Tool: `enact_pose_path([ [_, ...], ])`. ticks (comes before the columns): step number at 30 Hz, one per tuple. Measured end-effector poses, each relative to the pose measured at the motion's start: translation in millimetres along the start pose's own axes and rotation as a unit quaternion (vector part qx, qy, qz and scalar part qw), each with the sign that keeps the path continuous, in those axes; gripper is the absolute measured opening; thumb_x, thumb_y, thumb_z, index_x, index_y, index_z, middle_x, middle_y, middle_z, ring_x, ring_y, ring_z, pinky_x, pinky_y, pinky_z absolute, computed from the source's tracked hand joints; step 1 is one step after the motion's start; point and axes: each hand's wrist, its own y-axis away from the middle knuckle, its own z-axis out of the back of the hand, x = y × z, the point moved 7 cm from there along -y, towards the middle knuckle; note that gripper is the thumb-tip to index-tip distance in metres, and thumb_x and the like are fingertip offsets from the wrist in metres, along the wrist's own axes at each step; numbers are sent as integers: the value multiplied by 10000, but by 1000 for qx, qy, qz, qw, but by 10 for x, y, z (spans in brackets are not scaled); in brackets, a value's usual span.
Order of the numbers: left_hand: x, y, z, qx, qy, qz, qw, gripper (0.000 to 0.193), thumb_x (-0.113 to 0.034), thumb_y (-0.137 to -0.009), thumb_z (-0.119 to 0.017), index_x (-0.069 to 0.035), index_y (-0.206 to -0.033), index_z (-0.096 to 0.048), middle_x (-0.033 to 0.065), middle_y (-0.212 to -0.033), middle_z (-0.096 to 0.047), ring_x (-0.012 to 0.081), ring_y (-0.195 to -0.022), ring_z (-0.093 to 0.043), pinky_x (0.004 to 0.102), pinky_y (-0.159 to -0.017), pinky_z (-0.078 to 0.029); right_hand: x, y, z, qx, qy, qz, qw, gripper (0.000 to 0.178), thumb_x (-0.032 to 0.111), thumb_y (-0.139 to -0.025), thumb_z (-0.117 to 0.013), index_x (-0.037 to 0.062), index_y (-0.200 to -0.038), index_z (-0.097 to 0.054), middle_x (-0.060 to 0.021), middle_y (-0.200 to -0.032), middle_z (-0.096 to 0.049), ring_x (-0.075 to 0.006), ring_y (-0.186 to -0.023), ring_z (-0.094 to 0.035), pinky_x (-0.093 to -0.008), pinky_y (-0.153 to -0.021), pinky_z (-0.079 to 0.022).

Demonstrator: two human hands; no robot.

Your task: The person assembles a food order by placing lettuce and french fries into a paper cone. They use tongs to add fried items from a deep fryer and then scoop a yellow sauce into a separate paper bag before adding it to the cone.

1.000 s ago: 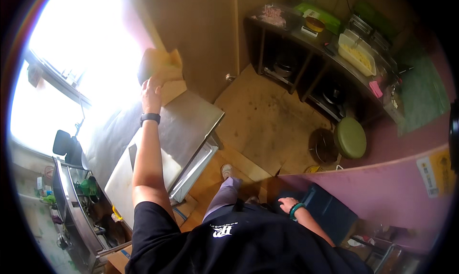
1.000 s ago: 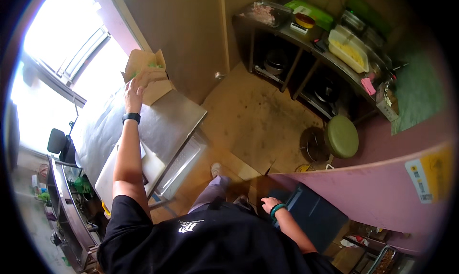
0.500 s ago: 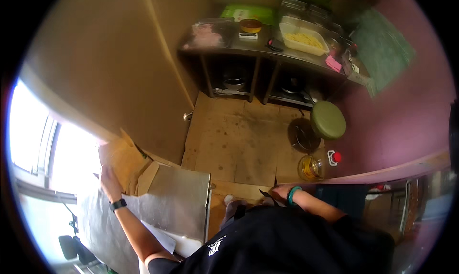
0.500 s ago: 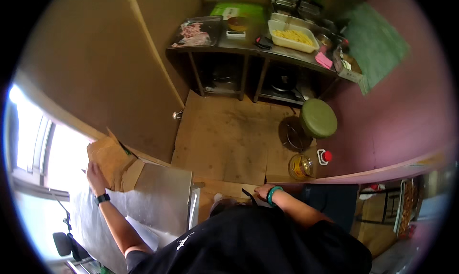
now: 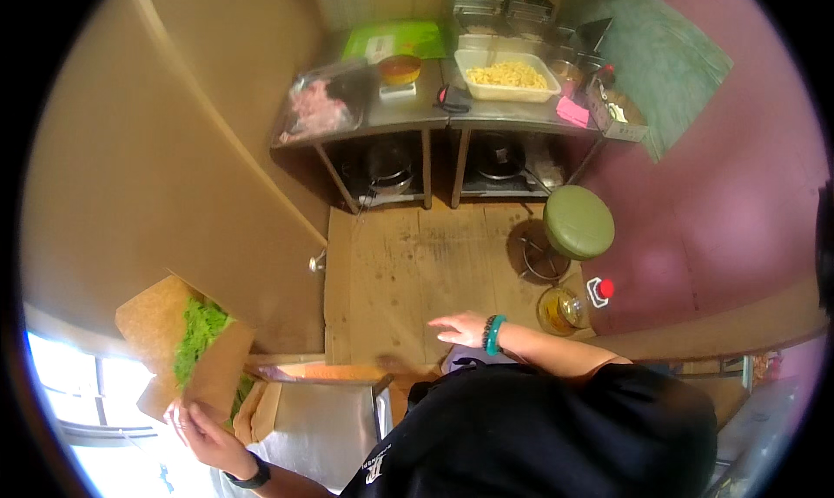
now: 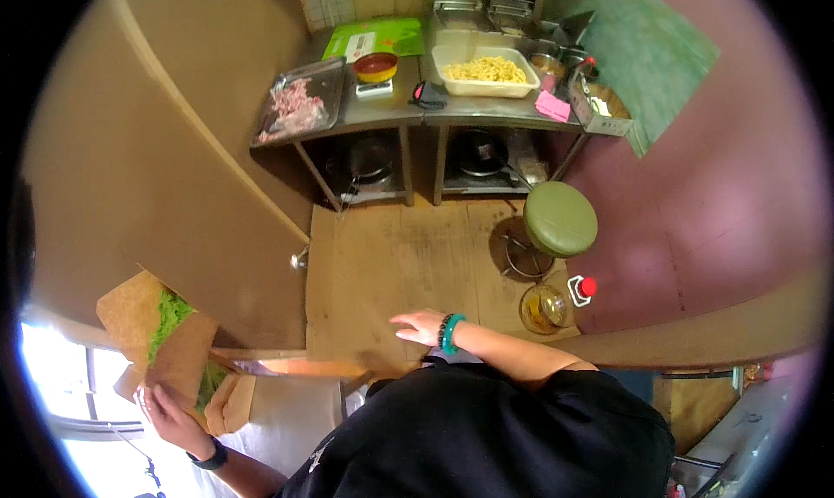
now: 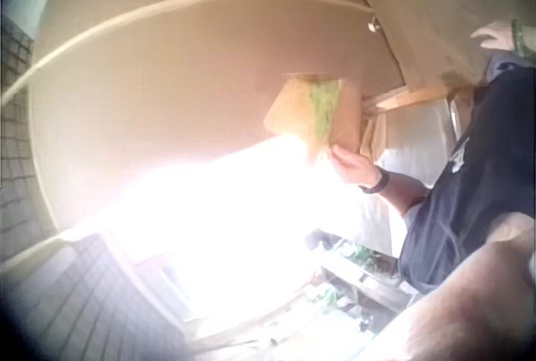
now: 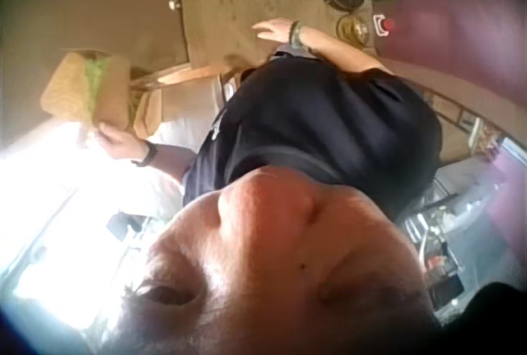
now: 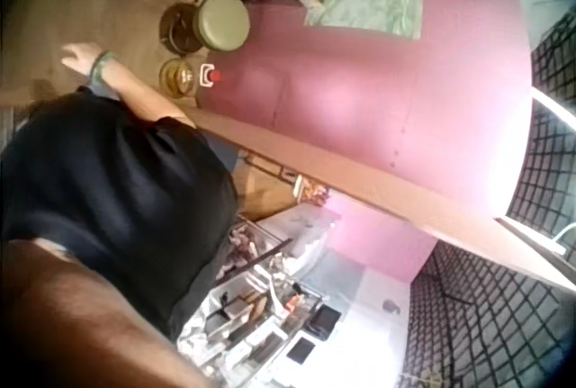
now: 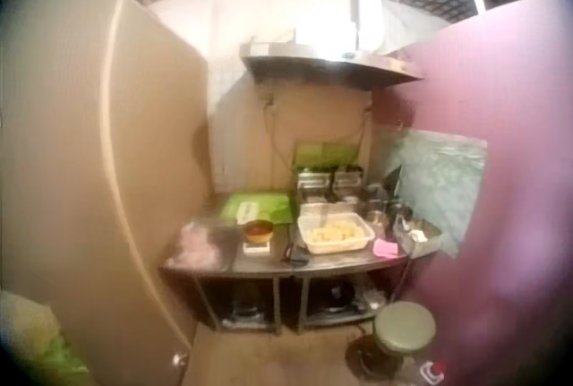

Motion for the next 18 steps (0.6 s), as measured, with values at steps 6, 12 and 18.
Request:
enact_pose_path([
  [6, -1781, -80, -1082, 158, 215, -211, 940, 144, 52, -692, -496, -7, -807, -559, 114, -797, -557, 291, -749, -526, 393, -688, -439, 290, -202, 1143, -16, -474, 35, 880, 619, 501, -855, -397, 186, -1350, -197, -56, -1325, -330, -238, -1157, -400, -420, -892, -392],
  [12, -2992, 275, -2012, 320, 423, -284, 799, 214, 16, -637, -595, -15, -845, -559, 119, -799, -543, 290, -769, -525, 359, -692, -447, 19, 138, 1843, -85, -569, 89, 813, 759, 542, -816, -447, 187, -1375, -76, -63, -1361, -248, -220, -1207, -306, -425, -877, -392],
  [18, -3549, 180, -2529, 358, 494, -308, 730, 263, -52, -655, -628, -9, -904, -555, 122, -896, -547, 309, -841, -515, 380, -757, -425, -514, 368, 2419, -252, -555, 89, 788, 676, 297, -804, -550, 92, -1349, -205, -73, -1267, -377, -178, -1124, -393, -349, -889, -383],
])
